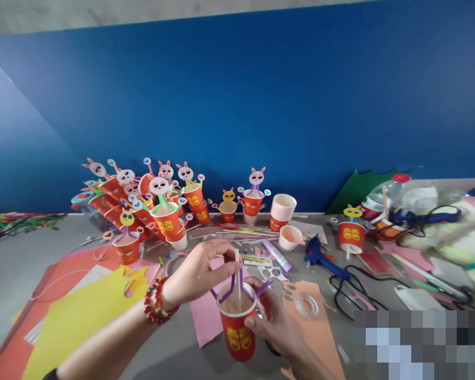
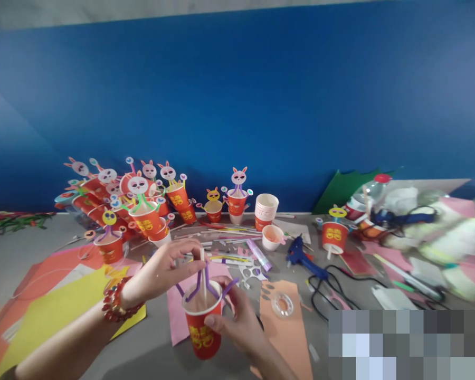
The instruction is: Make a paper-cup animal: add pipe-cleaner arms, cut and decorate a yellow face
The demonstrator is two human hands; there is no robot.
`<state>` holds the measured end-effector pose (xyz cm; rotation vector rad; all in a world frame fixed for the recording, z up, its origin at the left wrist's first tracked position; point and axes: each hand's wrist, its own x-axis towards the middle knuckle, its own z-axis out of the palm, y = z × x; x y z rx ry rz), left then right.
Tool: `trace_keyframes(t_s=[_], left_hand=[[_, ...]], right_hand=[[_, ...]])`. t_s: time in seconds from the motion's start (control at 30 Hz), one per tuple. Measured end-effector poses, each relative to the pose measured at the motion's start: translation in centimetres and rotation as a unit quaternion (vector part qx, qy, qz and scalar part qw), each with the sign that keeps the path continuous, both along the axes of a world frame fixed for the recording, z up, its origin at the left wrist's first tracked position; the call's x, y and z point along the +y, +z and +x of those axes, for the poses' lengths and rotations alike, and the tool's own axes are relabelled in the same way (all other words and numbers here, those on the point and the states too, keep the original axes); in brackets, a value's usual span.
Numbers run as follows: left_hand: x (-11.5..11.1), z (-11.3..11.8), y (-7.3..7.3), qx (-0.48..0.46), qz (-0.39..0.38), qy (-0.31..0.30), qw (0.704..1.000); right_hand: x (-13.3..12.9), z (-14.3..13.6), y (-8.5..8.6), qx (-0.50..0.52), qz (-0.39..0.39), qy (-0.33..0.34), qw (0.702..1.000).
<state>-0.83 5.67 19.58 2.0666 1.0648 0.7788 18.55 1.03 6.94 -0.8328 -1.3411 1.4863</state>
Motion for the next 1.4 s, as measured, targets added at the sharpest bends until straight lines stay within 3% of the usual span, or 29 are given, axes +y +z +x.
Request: trace_keyframes(t_s=[0.13,0.23,0.33,0.43,0.5,0.57,0.67,0.73,0.83,0.9,1.0,1.17,1.27,1.4], left_hand=[[-0.5,-0.2,0.4,-0.012,0.026,0.016,0.999],[-1.6,-0.6,0.1,-0.014,0.123,0.073,0.990],[-3.2,-0.7,-2.3,-0.050,0.225,0.135,0.964],[-4.6,0.1,-6.6,-0.046,0.222,0.112,0.967],[-5.2,1.1,-9.1,-0.042,0.192,0.089,0.976],[-5.5,2.1,-10.7,-0.061,0.147,0.066,0.985],[-5.5,2.8,-11.5,-0.127,0.054,0.030,0.990],[-5.4,2.5,-11.6,-0.195,-0.058,-0.014,0.979],[-5.1,1.5,-11.9,-0.283,-0.244,-0.112,0.921],[-4.9,0.9,-12.4,-0.319,-0.315,-0.169,0.878],[-4.6,0.6,-13.3,-0.368,-0.366,-0.199,0.831],[-4.7,0.9,-14.6,-0.419,-0.422,-0.194,0.780],[-5.0,0.9,-14.7,-0.421,-0.398,-0.160,0.800],[-5.2,0.9,-14.2,-0.374,-0.319,-0.059,0.869]], right_hand=[[-0.1,0.0,-0.3,0.027,0.001,-0.001,1.000],[0.0,0.3,-0.3,0.049,0.026,-0.044,0.998],[0.3,0.8,-0.2,0.034,0.074,-0.112,0.990],[0.4,1.0,0.3,-0.016,0.117,-0.168,0.979],[0.1,0.7,0.5,-0.048,0.126,-0.187,0.973],[-0.4,0.3,0.6,-0.070,0.121,-0.189,0.972],[-1.0,-0.1,0.4,-0.090,0.124,-0.179,0.972],[-1.2,0.1,0.3,-0.099,0.140,-0.171,0.970],[-0.9,0.7,0.5,-0.103,0.158,-0.141,0.972],[-0.7,1.0,0.7,-0.071,0.124,-0.079,0.987],[-0.8,0.8,0.8,0.004,0.023,0.021,1.000],[-1.0,0.2,0.8,0.042,-0.029,0.033,0.998],[-0.9,-0.1,0.6,0.055,-0.023,0.022,0.998],[-0.6,-0.2,-0.1,0.024,0.014,-0.042,0.999]])
